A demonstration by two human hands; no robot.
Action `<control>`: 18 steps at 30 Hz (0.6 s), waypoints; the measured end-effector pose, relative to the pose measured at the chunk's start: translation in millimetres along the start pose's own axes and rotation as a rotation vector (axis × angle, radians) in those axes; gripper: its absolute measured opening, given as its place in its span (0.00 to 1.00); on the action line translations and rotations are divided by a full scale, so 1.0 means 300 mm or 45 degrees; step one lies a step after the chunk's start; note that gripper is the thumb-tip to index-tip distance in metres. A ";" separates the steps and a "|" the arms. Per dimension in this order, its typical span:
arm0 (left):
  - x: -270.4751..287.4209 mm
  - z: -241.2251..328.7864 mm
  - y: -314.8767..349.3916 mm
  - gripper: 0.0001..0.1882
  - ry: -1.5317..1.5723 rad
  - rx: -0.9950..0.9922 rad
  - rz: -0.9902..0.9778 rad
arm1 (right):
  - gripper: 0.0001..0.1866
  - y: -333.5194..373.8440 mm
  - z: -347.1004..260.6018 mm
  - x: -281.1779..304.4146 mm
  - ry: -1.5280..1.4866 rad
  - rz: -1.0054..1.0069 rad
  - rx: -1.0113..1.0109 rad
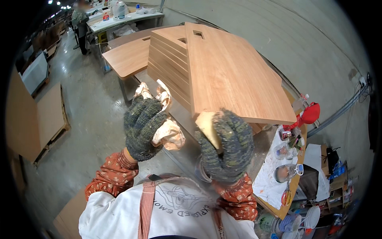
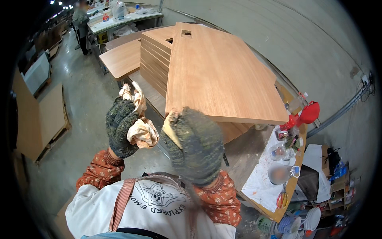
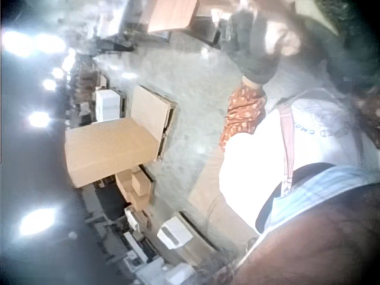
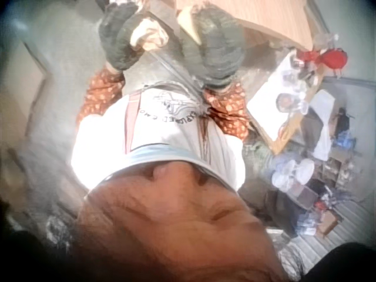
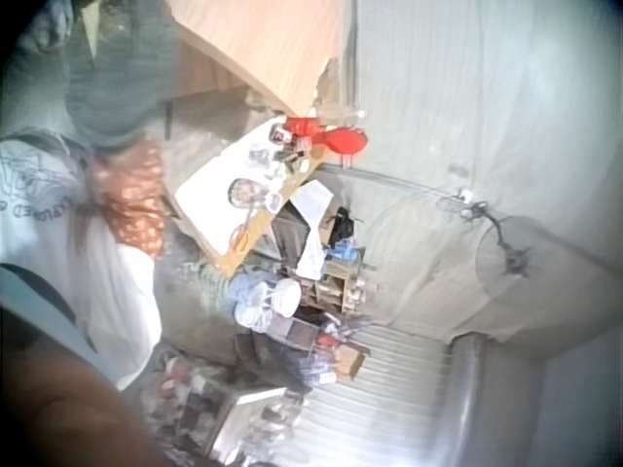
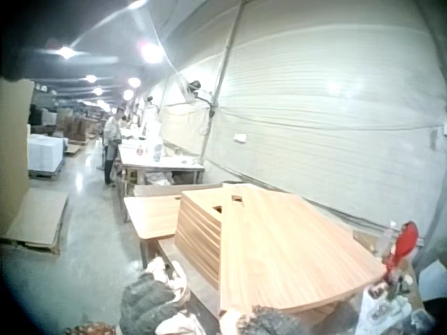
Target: The person applies wax to the edges and surfaces of wooden panels using a sponge and a cloth.
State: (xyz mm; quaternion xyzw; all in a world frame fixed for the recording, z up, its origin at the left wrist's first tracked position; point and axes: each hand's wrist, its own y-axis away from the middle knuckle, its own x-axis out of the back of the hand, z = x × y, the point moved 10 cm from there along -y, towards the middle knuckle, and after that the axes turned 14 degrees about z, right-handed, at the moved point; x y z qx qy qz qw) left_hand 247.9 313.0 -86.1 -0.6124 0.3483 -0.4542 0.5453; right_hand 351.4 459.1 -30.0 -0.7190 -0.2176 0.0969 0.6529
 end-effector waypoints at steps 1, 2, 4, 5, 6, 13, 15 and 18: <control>-0.002 0.002 -0.002 0.24 0.020 -0.002 -0.016 | 0.22 -0.003 -0.020 -0.014 0.052 -0.039 0.036; -0.006 0.002 0.002 0.24 0.014 -0.005 -0.013 | 0.22 -0.005 -0.038 -0.027 0.103 -0.076 0.072; -0.011 0.003 0.007 0.24 0.001 -0.005 -0.009 | 0.23 -0.007 -0.051 -0.038 0.103 -0.094 0.073; -0.007 0.009 -0.005 0.24 0.015 -0.002 -0.008 | 0.24 -0.008 -0.046 -0.041 0.063 -0.086 0.039; -0.012 0.019 -0.018 0.24 0.017 -0.002 -0.040 | 0.24 -0.008 -0.038 -0.040 0.025 -0.079 0.002; -0.063 0.073 0.009 0.25 0.095 -0.046 -0.165 | 0.30 -0.006 0.157 0.156 -0.301 0.439 -0.643; -0.069 0.089 0.002 0.23 0.115 -0.066 -0.178 | 0.30 -0.025 0.212 0.202 -0.105 0.550 -0.649; -0.086 0.102 -0.003 0.24 0.067 -0.097 -0.174 | 0.31 -0.096 0.234 0.226 0.091 0.616 -0.447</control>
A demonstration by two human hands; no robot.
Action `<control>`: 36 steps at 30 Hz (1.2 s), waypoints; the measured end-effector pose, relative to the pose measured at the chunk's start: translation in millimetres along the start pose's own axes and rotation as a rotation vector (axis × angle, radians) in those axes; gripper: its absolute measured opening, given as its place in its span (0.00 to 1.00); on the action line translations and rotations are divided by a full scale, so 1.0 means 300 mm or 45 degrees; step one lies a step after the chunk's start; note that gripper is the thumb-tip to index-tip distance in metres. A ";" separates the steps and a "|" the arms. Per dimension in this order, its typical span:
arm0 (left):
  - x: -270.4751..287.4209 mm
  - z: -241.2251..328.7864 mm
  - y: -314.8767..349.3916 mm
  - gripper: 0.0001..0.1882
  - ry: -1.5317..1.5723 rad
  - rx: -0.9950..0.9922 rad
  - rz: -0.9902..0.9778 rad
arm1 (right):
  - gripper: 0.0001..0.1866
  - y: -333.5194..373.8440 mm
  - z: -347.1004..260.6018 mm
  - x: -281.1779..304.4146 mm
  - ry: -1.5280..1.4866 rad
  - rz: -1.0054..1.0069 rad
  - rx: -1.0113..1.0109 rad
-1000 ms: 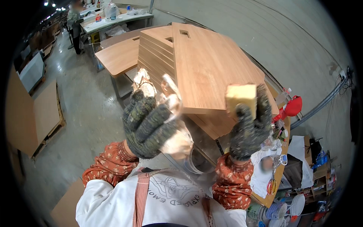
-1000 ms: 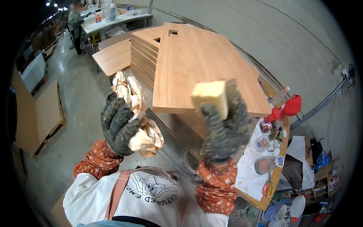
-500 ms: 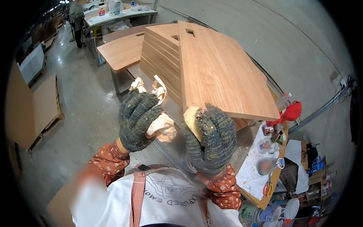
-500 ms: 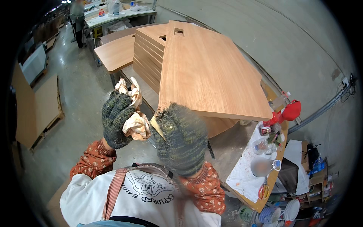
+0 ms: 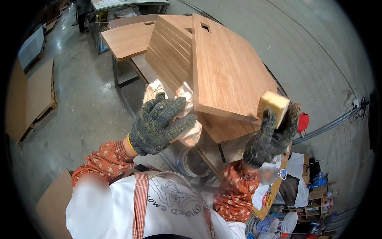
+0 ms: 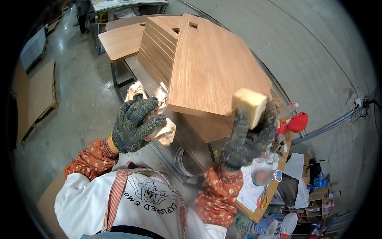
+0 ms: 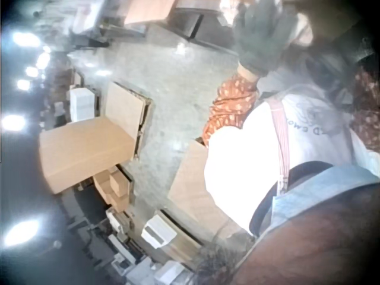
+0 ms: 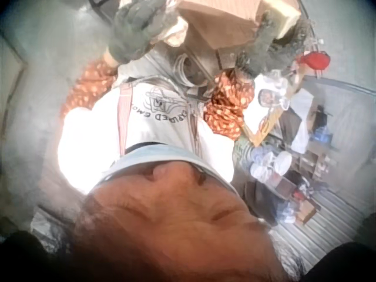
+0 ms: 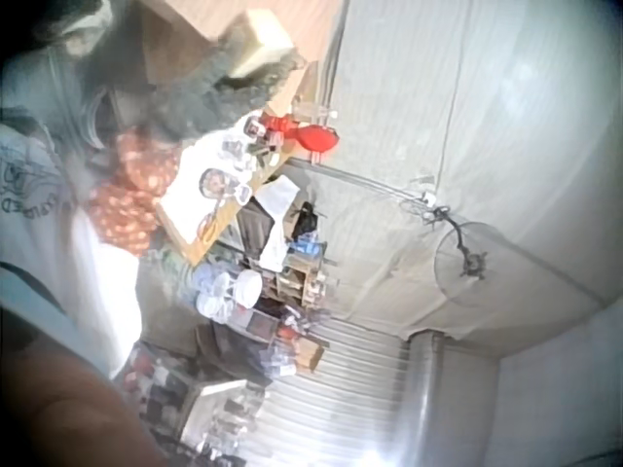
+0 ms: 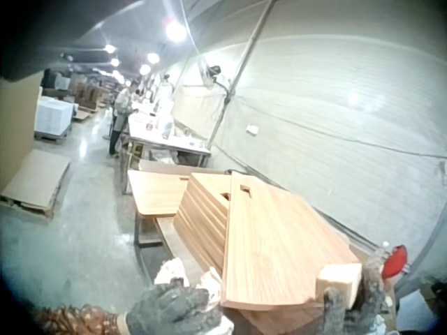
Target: The person applies wax to the edges and surfaces of wooden panels using a sponge and a cloth.
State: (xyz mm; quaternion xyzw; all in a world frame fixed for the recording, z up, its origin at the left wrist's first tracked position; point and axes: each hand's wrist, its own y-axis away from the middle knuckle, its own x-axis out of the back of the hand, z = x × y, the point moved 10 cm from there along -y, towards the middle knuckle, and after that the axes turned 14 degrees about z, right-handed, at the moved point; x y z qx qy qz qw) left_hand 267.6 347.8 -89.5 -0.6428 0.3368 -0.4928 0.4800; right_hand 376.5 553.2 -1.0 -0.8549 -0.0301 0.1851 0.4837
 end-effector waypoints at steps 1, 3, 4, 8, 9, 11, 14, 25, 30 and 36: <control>-0.001 0.002 -0.003 0.25 -0.033 -0.014 -0.005 | 0.28 -0.021 0.008 -0.012 0.075 -0.011 0.032; 0.003 0.022 -0.018 0.27 -0.208 -0.069 -0.010 | 0.27 -0.047 0.031 -0.054 0.196 -0.103 0.079; -0.006 0.026 -0.025 0.28 -0.247 -0.083 -0.058 | 0.27 -0.052 0.042 -0.075 0.256 -0.152 0.103; -0.041 0.041 -0.064 0.30 -0.489 -0.248 -0.205 | 0.27 -0.071 0.078 -0.175 0.285 -0.376 0.125; -0.048 0.046 -0.077 0.30 -0.543 -0.270 -0.249 | 0.26 -0.069 0.070 -0.189 0.066 -0.275 -0.067; -0.071 0.050 -0.086 0.31 -0.615 -0.279 -0.320 | 0.26 -0.075 0.126 -0.197 0.162 -0.287 0.065; -0.087 0.035 -0.078 0.32 -0.682 -0.243 -0.355 | 0.27 -0.064 0.142 -0.211 0.064 -0.271 -0.025; -0.107 -0.015 -0.049 0.33 -0.374 -0.019 -0.340 | 0.29 -0.063 0.161 -0.203 -0.037 -0.248 -0.052; -0.103 -0.038 -0.085 0.33 0.267 0.085 -0.255 | 0.24 -0.056 0.131 -0.163 0.095 -0.202 0.088; -0.084 -0.150 -0.025 0.46 0.808 0.301 -0.092 | 0.28 -0.051 0.174 -0.137 0.136 -0.169 0.013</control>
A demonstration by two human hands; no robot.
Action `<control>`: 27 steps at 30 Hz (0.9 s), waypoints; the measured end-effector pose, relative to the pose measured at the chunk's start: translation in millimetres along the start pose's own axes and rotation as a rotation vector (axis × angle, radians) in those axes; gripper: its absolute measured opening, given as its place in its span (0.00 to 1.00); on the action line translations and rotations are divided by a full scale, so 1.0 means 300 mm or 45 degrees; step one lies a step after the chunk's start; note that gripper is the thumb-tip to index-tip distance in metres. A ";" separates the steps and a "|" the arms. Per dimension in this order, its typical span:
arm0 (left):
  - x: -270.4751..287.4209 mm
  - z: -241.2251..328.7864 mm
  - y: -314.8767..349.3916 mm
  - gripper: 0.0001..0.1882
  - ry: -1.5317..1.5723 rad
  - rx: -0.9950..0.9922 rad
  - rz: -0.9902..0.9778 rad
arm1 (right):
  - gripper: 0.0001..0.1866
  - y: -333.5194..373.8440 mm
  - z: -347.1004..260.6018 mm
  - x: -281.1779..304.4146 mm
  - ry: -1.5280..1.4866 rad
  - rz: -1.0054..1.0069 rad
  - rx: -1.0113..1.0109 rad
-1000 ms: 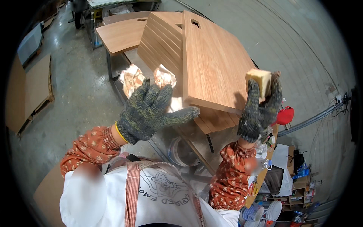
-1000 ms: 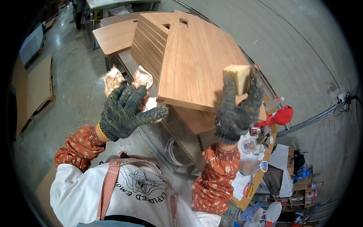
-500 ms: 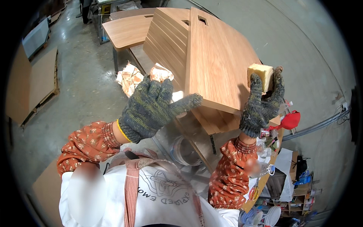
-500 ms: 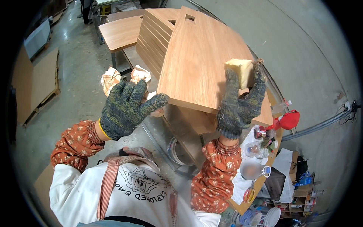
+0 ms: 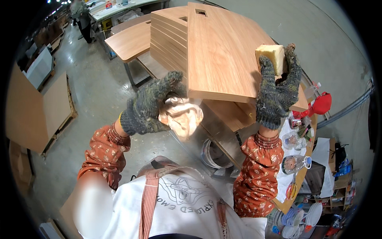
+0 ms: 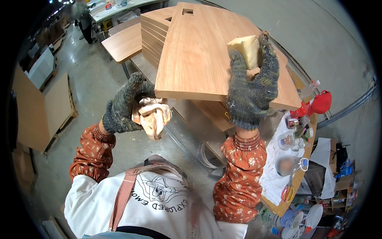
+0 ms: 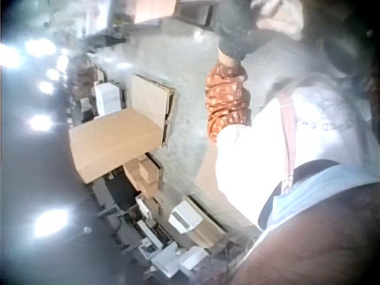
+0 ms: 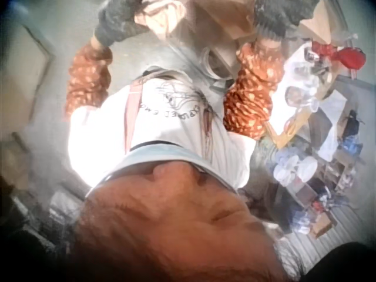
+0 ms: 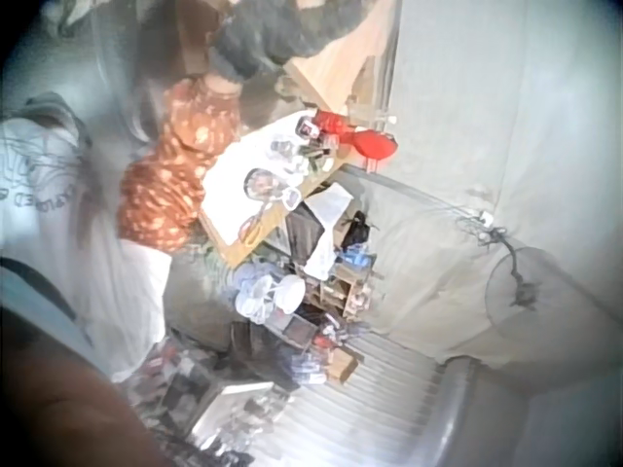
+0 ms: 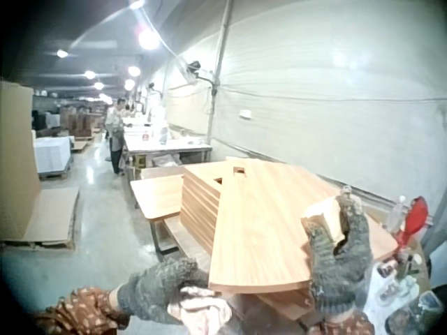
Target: The person applies wax to the edges and surfaces of wooden panels using a sponge and a cloth.
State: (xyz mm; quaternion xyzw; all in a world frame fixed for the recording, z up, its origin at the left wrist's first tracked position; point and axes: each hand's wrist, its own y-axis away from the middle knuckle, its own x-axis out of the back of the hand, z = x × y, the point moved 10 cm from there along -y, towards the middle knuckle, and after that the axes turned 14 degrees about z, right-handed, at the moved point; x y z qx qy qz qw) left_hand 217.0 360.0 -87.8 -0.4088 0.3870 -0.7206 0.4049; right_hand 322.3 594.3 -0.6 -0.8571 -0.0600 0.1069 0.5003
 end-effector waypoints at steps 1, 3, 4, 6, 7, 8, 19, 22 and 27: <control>-0.013 0.006 -0.008 0.47 -0.023 -0.027 -0.065 | 0.27 -0.001 -0.005 -0.005 -0.032 -0.051 -0.149; -0.027 0.038 -0.053 0.48 -0.068 -0.084 -0.190 | 0.26 0.008 0.012 -0.006 -0.065 -0.109 -0.300; -0.042 0.041 -0.064 0.49 -0.085 -0.039 -0.278 | 0.26 0.008 0.016 0.001 -0.063 -0.116 -0.303; -0.067 0.045 -0.076 0.49 -0.125 0.056 -0.449 | 0.27 0.006 0.027 0.006 -0.063 -0.136 -0.309; -0.071 0.055 -0.089 0.48 -0.146 0.068 -0.456 | 0.27 0.007 0.032 0.004 -0.065 -0.149 -0.312; -0.073 0.062 -0.090 0.47 -0.126 0.028 -0.470 | 0.27 0.009 0.039 0.003 -0.063 -0.157 -0.324; -0.081 0.107 -0.103 0.31 -1.033 -0.443 -0.473 | 0.28 -0.006 0.020 0.037 0.024 -0.027 -0.196; -0.078 0.113 -0.088 0.28 -1.167 -0.592 -0.401 | 0.28 -0.018 -0.001 0.045 0.110 0.039 0.005; -0.088 0.122 -0.054 0.23 -1.268 -0.677 -0.343 | 0.28 0.010 0.002 0.057 0.227 0.096 0.271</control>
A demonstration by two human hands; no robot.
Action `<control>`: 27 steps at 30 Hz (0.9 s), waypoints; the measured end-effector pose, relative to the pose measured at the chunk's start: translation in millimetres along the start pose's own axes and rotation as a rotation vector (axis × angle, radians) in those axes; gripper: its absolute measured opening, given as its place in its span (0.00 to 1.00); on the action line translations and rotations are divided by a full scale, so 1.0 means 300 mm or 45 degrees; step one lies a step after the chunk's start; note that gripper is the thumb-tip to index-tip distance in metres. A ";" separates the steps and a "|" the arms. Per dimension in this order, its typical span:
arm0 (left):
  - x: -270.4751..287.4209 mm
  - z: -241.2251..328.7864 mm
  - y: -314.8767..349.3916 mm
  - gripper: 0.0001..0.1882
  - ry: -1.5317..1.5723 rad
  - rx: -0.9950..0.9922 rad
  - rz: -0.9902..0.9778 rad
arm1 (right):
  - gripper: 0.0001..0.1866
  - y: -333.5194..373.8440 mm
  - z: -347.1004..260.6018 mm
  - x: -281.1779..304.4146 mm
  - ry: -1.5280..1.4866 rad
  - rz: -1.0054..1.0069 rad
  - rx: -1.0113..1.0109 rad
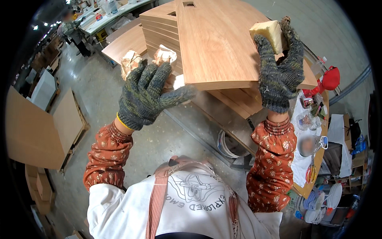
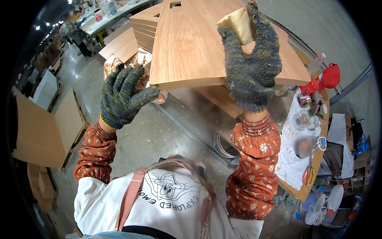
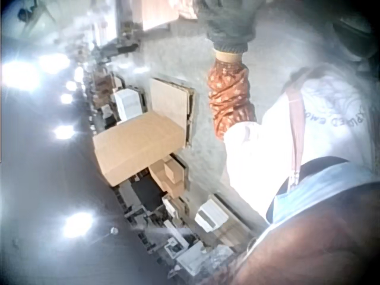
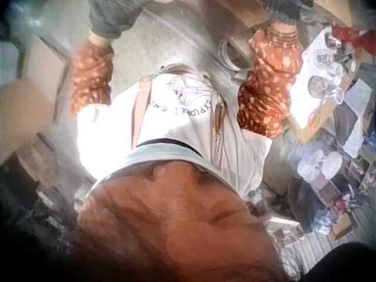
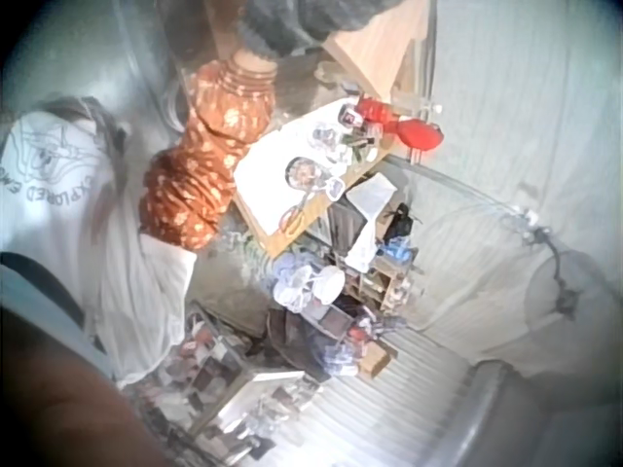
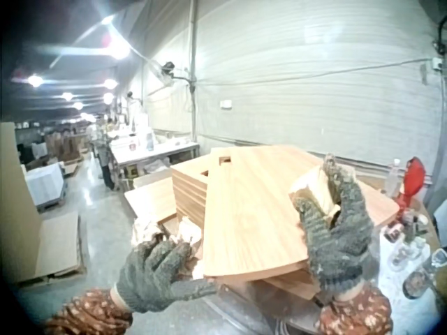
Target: The person applies wax to the edges and surfaces of wooden panels using a sponge and a cloth.
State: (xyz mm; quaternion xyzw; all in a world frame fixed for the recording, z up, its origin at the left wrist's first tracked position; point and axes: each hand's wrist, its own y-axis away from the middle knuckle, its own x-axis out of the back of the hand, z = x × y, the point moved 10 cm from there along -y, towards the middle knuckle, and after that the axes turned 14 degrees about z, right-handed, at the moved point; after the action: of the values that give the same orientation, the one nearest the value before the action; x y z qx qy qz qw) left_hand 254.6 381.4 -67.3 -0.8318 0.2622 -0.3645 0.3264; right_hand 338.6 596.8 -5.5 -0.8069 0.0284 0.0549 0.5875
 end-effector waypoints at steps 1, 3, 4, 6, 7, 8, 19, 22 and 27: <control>-0.007 0.006 0.003 0.23 -0.070 -0.005 -0.005 | 0.28 0.015 0.026 -0.002 -0.012 0.020 -0.018; -0.010 0.002 -0.007 0.24 -0.096 0.003 -0.035 | 0.28 0.013 0.024 0.000 -0.026 0.050 0.012; -0.011 -0.002 -0.006 0.24 -0.074 -0.004 -0.053 | 0.28 0.002 0.000 0.004 -0.028 0.061 0.059; -0.006 0.000 -0.001 0.25 -0.052 -0.029 -0.040 | 0.28 -0.005 -0.019 0.011 -0.087 0.082 0.081; 0.003 0.010 0.005 0.26 -0.053 -0.048 -0.010 | 0.28 -0.007 -0.017 0.014 -0.144 0.092 0.055; 0.014 0.021 0.009 0.27 -0.054 -0.067 0.021 | 0.29 -0.011 -0.023 0.020 -0.146 0.101 0.072; 0.009 0.016 -0.004 0.31 -0.126 -0.045 0.006 | 0.30 -0.010 0.003 0.015 -0.175 0.022 -0.088; 0.009 0.007 -0.009 0.30 -0.088 -0.016 0.002 | 0.28 -0.004 0.035 0.003 -0.266 -0.007 -0.231; -0.039 0.004 0.025 0.31 0.107 0.058 -0.109 | 0.30 -0.009 0.029 0.002 -0.303 -0.076 -0.230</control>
State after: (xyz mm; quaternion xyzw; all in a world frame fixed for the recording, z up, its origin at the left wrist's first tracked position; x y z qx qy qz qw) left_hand 247.2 384.8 -78.5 -0.8187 0.2316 -0.4184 0.3180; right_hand 339.1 606.0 -5.6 -0.8447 -0.0704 0.1349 0.5132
